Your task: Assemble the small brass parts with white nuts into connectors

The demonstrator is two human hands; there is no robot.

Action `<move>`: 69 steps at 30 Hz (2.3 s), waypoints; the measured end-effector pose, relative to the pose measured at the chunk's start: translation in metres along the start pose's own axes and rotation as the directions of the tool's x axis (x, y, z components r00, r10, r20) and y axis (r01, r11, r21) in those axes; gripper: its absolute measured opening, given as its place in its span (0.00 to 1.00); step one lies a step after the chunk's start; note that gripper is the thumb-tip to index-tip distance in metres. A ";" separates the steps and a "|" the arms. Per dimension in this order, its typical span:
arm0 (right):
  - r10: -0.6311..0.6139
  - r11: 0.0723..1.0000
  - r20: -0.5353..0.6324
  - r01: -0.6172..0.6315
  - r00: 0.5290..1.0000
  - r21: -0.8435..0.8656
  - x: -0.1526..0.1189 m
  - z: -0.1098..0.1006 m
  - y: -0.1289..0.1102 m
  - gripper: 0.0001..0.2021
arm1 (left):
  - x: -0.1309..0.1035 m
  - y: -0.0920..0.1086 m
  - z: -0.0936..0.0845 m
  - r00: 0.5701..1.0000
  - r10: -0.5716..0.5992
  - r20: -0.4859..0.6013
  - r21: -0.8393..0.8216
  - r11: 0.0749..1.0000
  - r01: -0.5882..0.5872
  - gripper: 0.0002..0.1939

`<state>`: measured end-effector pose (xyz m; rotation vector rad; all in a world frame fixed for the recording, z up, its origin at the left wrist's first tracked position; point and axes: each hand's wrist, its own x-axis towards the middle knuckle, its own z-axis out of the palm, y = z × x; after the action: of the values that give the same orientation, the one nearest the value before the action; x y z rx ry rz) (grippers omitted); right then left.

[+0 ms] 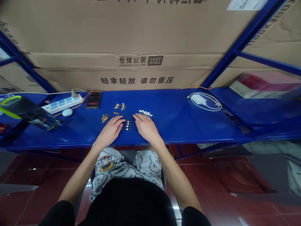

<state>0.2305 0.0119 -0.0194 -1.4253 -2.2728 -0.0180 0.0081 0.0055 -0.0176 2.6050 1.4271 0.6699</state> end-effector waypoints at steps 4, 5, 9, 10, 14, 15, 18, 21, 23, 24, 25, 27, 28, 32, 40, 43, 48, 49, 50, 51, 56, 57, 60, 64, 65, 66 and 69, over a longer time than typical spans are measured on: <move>0.000 1.000 0.003 0.000 1.000 0.002 0.000 0.001 0.001 0.22 | 0.000 0.001 0.000 1.000 -0.012 0.002 -0.001 1.000 0.012 0.18; -0.001 1.000 0.003 0.001 1.000 0.001 0.000 0.001 0.001 0.22 | 0.000 0.001 -0.001 1.000 -0.014 0.003 -0.002 1.000 0.014 0.18; -0.009 1.000 0.001 0.009 1.000 -0.007 0.000 0.002 0.002 0.21 | 0.000 0.000 0.000 1.000 -0.012 0.004 0.001 1.000 0.012 0.18; -0.011 1.000 0.000 0.011 1.000 -0.008 0.000 0.002 0.002 0.21 | 0.000 0.000 0.000 1.000 -0.011 0.003 0.002 1.000 0.011 0.18; -0.012 1.000 -0.003 0.012 1.000 -0.003 0.000 0.002 0.002 0.21 | 0.000 0.001 0.000 1.000 -0.009 0.000 0.001 1.000 0.009 0.18; -0.014 1.000 -0.002 0.014 1.000 -0.003 0.000 0.002 0.002 0.21 | 0.000 0.001 0.000 1.000 -0.010 0.000 0.000 1.000 0.010 0.18; -0.016 1.000 -0.002 0.016 1.000 -0.009 0.000 0.002 0.002 0.21 | 0.001 0.001 -0.001 1.000 -0.013 0.007 0.001 1.000 0.013 0.18; -0.015 1.000 0.002 0.015 1.000 -0.009 0.000 0.002 0.002 0.21 | 0.001 0.001 -0.001 1.000 -0.017 0.018 -0.004 1.000 0.017 0.18; -0.012 1.000 0.005 0.012 1.000 -0.003 0.000 0.002 0.002 0.21 | 0.001 0.001 -0.001 1.000 -0.015 0.012 -0.002 1.000 0.015 0.18; -0.011 1.000 0.007 0.011 1.000 -0.001 0.000 0.001 0.002 0.21 | 0.001 0.001 -0.001 1.000 -0.017 0.002 0.005 1.000 0.017 0.18; -0.013 1.000 0.009 0.013 1.000 -0.003 0.000 0.001 0.001 0.21 | 0.000 0.001 0.000 1.000 -0.026 -0.016 0.017 1.000 0.026 0.17; -0.017 0.999 -0.004 0.017 1.000 -0.034 0.000 0.000 -0.001 0.21 | 0.000 0.002 0.001 0.996 -0.063 -0.065 0.055 0.996 0.067 0.16; -0.014 0.998 -0.023 0.012 1.000 -0.063 0.000 -0.001 -0.002 0.20 | -0.001 0.002 0.001 0.992 -0.085 -0.090 0.077 0.993 0.092 0.17; 0.079 0.982 -0.138 -0.102 0.987 -0.162 -0.001 -0.002 -0.005 0.20 | -0.002 0.003 0.004 0.986 -0.119 -0.119 0.139 0.981 0.135 0.20; 0.222 0.958 -0.104 -0.237 0.969 -0.161 0.001 0.006 0.004 0.24 | -0.001 0.004 0.002 0.987 -0.116 -0.110 0.121 0.984 0.129 0.17; 0.196 0.964 -0.144 -0.217 0.970 -0.151 0.001 0.006 0.003 0.21 | -0.001 0.005 0.001 0.987 -0.105 -0.121 0.115 0.986 0.119 0.15; 0.145 0.971 -0.192 -0.178 0.970 -0.162 0.000 0.000 -0.002 0.14 | -0.001 0.007 0.000 0.977 -0.109 -0.181 0.110 0.985 0.130 0.11; 0.143 0.971 -0.198 -0.176 0.970 -0.160 0.000 -0.001 -0.002 0.13 | 0.000 0.008 -0.001 0.976 -0.112 -0.187 0.104 0.986 0.133 0.10; 0.142 0.972 -0.205 -0.175 0.968 -0.154 -0.001 -0.002 -0.002 0.13 | 0.000 0.008 -0.002 0.976 -0.112 -0.189 0.096 0.987 0.132 0.10; 0.141 0.974 -0.211 -0.174 0.967 -0.146 -0.001 -0.002 -0.001 0.13 | 0.000 0.008 -0.003 0.976 -0.108 -0.188 0.088 0.988 0.126 0.10; 0.120 0.985 -0.234 -0.146 0.965 -0.096 -0.002 -0.003 0.000 0.13 | 0.000 0.008 -0.008 0.963 -0.137 -0.234 0.091 0.983 0.162 0.13; 0.115 0.987 -0.239 -0.139 0.964 -0.082 -0.001 -0.003 -0.001 0.13 | 0.000 0.008 -0.008 0.957 -0.156 -0.244 0.101 0.978 0.185 0.14; 0.097 0.994 -0.248 -0.107 0.964 -0.027 -0.001 -0.005 -0.002 0.12 | -0.001 0.007 -0.006 0.954 -0.198 -0.223 0.125 0.965 0.230 0.15; 0.075 0.997 -0.286 -0.070 0.955 0.026 0.001 -0.005 -0.003 0.12 | -0.002 0.006 -0.004 0.960 -0.196 -0.200 0.132 0.965 0.225 0.13; 0.067 0.998 -0.305 -0.061 0.950 0.030 0.001 -0.004 -0.002 0.12 | -0.002 0.006 -0.004 0.960 -0.189 -0.207 0.137 0.966 0.220 0.12; 0.058 0.998 -0.322 -0.051 0.945 0.032 0.001 -0.004 -0.002 0.12 | -0.002 0.006 -0.004 0.960 -0.181 -0.215 0.141 0.967 0.214 0.11; 0.028 0.999 -0.338 -0.014 0.941 0.044 0.002 -0.002 0.000 0.11 | -0.002 0.005 -0.004 0.959 -0.157 -0.235 0.147 0.970 0.195 0.07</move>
<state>0.2305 0.0127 -0.0164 -1.3113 -1.9643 -0.1940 0.0095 0.0009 -0.0131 2.5457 1.8331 0.8737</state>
